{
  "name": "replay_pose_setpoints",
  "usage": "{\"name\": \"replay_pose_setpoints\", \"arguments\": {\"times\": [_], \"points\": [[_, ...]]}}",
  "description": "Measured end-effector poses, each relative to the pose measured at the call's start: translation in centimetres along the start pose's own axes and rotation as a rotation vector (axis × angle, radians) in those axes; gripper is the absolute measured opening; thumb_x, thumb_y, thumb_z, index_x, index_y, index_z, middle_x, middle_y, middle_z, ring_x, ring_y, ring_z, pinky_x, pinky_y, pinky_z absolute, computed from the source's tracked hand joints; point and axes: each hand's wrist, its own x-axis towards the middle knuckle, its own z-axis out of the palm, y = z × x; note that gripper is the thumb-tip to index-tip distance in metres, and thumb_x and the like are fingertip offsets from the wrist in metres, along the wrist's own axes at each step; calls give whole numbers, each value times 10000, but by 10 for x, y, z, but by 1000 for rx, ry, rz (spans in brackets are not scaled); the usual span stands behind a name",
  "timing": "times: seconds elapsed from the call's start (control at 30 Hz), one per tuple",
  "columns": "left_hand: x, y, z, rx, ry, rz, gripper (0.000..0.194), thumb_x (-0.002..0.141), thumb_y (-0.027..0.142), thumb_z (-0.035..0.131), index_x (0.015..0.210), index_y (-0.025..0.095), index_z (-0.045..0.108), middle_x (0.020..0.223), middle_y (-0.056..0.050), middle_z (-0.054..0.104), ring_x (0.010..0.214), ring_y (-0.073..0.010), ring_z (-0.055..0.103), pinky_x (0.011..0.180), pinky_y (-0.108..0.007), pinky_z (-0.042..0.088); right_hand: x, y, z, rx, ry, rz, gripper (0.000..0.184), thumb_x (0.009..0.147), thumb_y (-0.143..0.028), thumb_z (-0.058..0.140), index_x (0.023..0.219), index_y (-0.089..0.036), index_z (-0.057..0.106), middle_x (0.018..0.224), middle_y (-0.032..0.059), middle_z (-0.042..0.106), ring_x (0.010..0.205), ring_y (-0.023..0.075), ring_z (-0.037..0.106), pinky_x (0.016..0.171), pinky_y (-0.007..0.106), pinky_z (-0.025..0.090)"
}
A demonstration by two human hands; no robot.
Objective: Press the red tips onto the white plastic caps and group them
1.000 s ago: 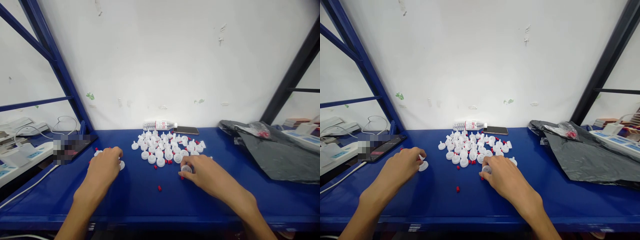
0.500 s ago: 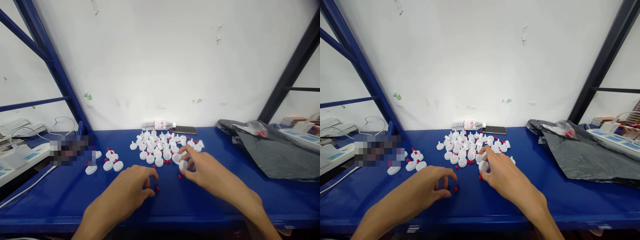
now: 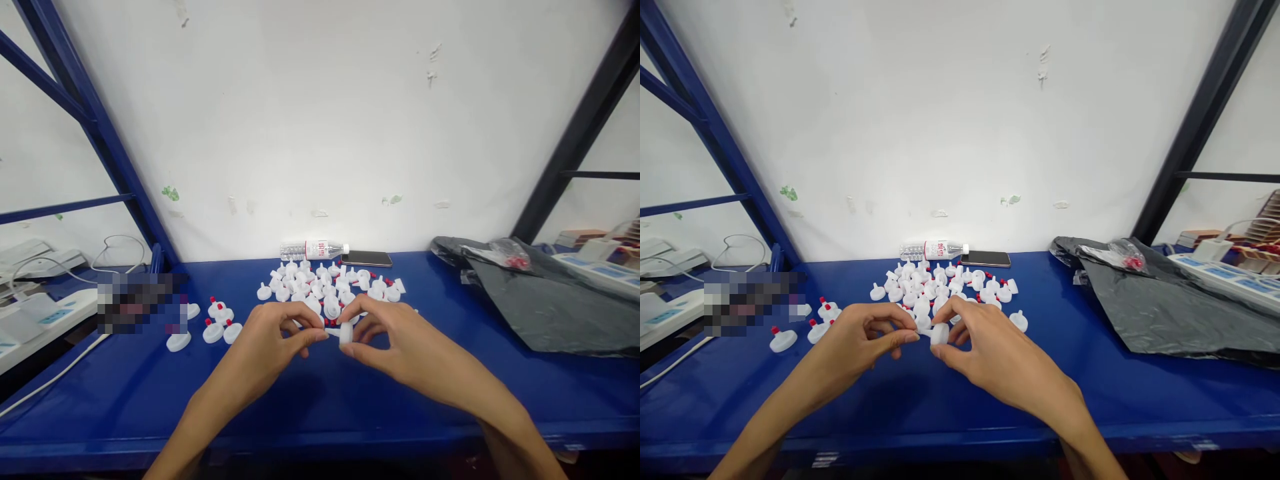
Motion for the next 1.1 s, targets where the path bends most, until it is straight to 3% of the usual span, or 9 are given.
{"name": "replay_pose_setpoints", "arguments": {"times": [0.13,0.3,0.5,0.7,0.8,0.9,1.0,1.1], "points": [[-4,7,-1,-74,51,27,104,790,330,779,791,226,775,659,30,698,585,-116,576,537,-214,402,2,-3,0,140,16,-56,234,888,-379,697,1101,-288,665,1025,13,724,955,200,711,852,324,564],[-6,-1,-5,-6,209,101,107,785,366,803,808,262,813,765,20,758,616,-105,558,531,-209,377,3,-3,0,221,54,-69,238,887,-400,716,1089,-278,691,1037,15,734,894,186,732,811,311,593],[-10,10,-1,-191,113,115,59,766,309,816,766,252,827,769,0,754,589,-102,570,505,-201,401,-4,-10,-3,309,20,-125,239,884,-399,734,1094,-289,705,1080,5,735,947,177,732,873,299,591],[-12,18,3,-238,226,152,39,751,279,819,746,241,814,677,14,708,557,-100,562,480,-199,389,-2,-12,1,355,43,-121,256,889,-408,728,1121,-301,707,1099,15,750,975,189,736,889,310,596],[-10,13,-5,-45,193,179,99,822,301,751,758,239,795,734,10,737,628,-128,610,540,-221,415,3,-10,5,306,59,-134,350,886,-440,721,1212,-319,678,1178,32,735,1056,217,719,933,356,589],[-10,1,-21,317,156,181,107,855,278,705,787,247,781,791,1,756,701,-165,641,645,-264,429,6,-9,7,219,162,-131,469,900,-474,692,1341,-342,604,1281,48,697,1119,244,697,962,401,577],[-11,-21,-35,692,117,2,155,874,265,651,755,231,744,790,-37,740,715,-215,642,655,-311,394,7,-9,3,135,248,-104,384,950,-500,608,1293,-328,632,1274,49,702,1081,252,709,884,379,597],[-12,-44,-45,895,77,-178,165,839,175,580,716,213,683,750,-65,707,728,-253,647,621,-321,354,8,-5,-2,8,280,-87,287,982,-490,548,1112,-294,713,1138,43,752,1006,256,726,774,344,596]]}}
